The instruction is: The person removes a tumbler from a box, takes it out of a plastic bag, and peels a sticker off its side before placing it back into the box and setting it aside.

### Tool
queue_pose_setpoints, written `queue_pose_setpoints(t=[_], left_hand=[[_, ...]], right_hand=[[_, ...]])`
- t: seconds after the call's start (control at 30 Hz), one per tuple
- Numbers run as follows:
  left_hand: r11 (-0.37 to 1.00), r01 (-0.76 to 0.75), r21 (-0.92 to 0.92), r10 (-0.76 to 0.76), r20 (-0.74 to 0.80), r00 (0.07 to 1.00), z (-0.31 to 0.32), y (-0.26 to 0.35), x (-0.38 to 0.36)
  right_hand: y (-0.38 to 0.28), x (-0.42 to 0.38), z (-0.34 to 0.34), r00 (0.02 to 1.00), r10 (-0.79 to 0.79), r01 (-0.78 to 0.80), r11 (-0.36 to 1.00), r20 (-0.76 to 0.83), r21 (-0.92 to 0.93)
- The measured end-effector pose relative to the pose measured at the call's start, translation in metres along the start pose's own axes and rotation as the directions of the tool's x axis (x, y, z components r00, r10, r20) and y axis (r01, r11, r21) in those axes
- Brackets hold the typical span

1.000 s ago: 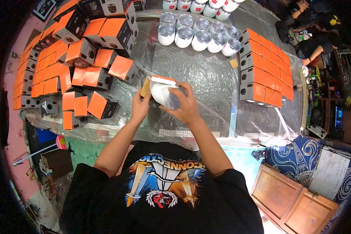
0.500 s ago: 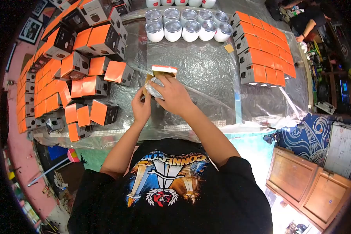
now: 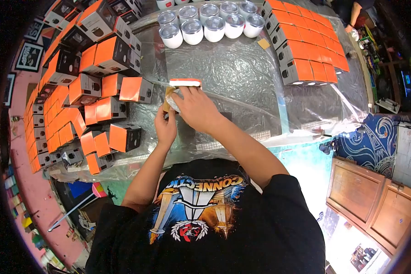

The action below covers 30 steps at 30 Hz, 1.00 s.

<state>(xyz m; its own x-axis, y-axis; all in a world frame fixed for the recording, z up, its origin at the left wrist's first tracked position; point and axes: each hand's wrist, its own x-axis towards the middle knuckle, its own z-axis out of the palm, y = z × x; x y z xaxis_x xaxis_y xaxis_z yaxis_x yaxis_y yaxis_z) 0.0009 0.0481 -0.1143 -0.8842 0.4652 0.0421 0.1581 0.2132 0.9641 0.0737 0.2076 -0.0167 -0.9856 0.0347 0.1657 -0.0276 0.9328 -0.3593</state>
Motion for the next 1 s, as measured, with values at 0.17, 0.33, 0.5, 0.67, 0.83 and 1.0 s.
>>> queue_pose_setpoints(t=[0.17, 0.33, 0.5, 0.67, 0.83, 1.0], left_hand=[[1.0, -0.015, 0.016, 0.015, 0.031, 0.999, -0.002, 0.002, 0.002], [0.998, 0.008, 0.07, -0.009, 0.019, 1.0, -0.001, 0.009, 0.009], [0.998, 0.036, 0.058, -0.039, 0.045, 0.998, -0.001, 0.005, 0.01], [0.998, 0.055, 0.018, -0.056, 0.043, 0.998, 0.001, 0.003, 0.008], [0.993, -0.09, 0.077, 0.087, 0.042, 0.995, -0.001, 0.003, 0.007], [0.934, -0.337, 0.119, 0.322, 0.126, 0.938, -0.009, 0.008, 0.013]], right_hand=[[0.009, 0.002, 0.012, 0.999, -0.025, 0.025, 1.0, -0.033, 0.007], [0.008, 0.014, 0.007, 0.999, -0.025, 0.022, 0.997, -0.036, -0.077], [0.012, 0.011, -0.002, 1.0, 0.019, -0.021, 0.997, 0.02, 0.07], [0.014, -0.004, 0.022, 0.999, 0.027, -0.029, 0.999, -0.046, -0.037], [0.014, -0.009, 0.023, 0.985, 0.144, -0.144, 0.99, 0.091, 0.003], [0.014, -0.008, 0.018, 0.984, 0.142, -0.124, 0.981, -0.112, 0.151]])
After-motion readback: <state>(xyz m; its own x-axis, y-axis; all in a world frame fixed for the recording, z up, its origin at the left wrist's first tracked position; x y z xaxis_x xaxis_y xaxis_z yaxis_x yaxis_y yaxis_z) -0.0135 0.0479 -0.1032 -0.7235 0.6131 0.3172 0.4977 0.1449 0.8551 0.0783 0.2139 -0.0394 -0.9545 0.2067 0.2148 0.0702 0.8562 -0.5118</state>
